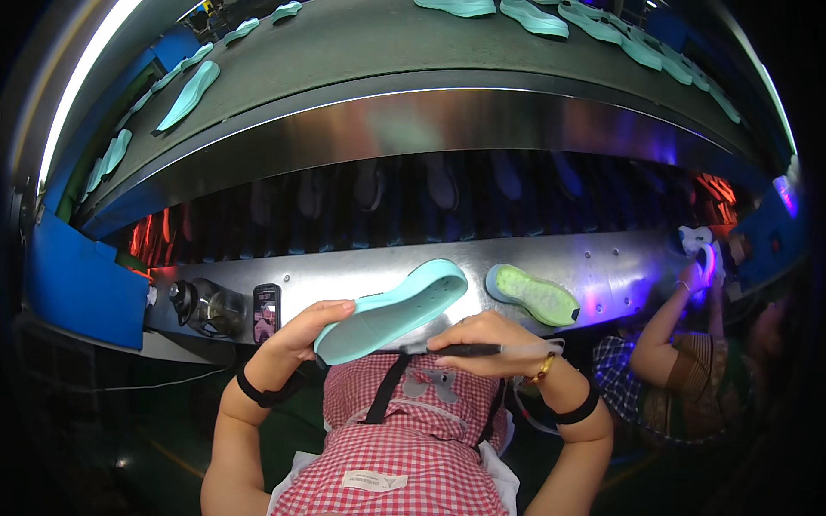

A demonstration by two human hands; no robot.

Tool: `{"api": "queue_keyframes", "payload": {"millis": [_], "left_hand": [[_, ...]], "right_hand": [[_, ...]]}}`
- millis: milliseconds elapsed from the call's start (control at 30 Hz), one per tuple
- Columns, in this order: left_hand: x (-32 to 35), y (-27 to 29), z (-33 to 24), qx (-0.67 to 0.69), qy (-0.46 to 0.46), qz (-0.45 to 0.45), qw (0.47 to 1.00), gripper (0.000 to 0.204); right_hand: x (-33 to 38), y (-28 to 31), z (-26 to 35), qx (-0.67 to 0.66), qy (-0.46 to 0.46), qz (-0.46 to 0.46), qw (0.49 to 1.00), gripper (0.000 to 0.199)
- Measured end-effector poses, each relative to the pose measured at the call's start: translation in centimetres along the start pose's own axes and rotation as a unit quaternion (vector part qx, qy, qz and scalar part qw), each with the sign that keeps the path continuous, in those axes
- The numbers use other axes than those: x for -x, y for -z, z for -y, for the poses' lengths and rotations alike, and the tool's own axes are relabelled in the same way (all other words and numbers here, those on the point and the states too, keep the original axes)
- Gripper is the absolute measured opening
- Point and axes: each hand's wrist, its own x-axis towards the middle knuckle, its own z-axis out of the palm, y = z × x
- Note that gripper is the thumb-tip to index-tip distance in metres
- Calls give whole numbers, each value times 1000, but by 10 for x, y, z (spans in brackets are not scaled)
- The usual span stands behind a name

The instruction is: Apply glue to the bottom of shoe soles using a brush.

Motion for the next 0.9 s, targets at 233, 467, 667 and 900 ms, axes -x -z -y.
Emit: {"api": "queue_keyframes", "payload": {"millis": [233, 467, 667, 900], "left_hand": [[-15, -18, 7, 86, -46, 29, 995, 44], [-22, -19, 9, -10, -112, -5, 994, 40], [-26, -12, 16, 10, -97, -5, 995, 39], [-32, -5, 30, 76, -88, 4, 993, 40]], "right_hand": [[-34, -33, 11, -334, -226, -144, 904, 16], [-47, -40, 6, -299, -234, -174, 909, 15], [-48, -47, -2, -286, -230, -180, 913, 14], [-31, -69, -15, -324, -192, -238, 895, 15]]}}
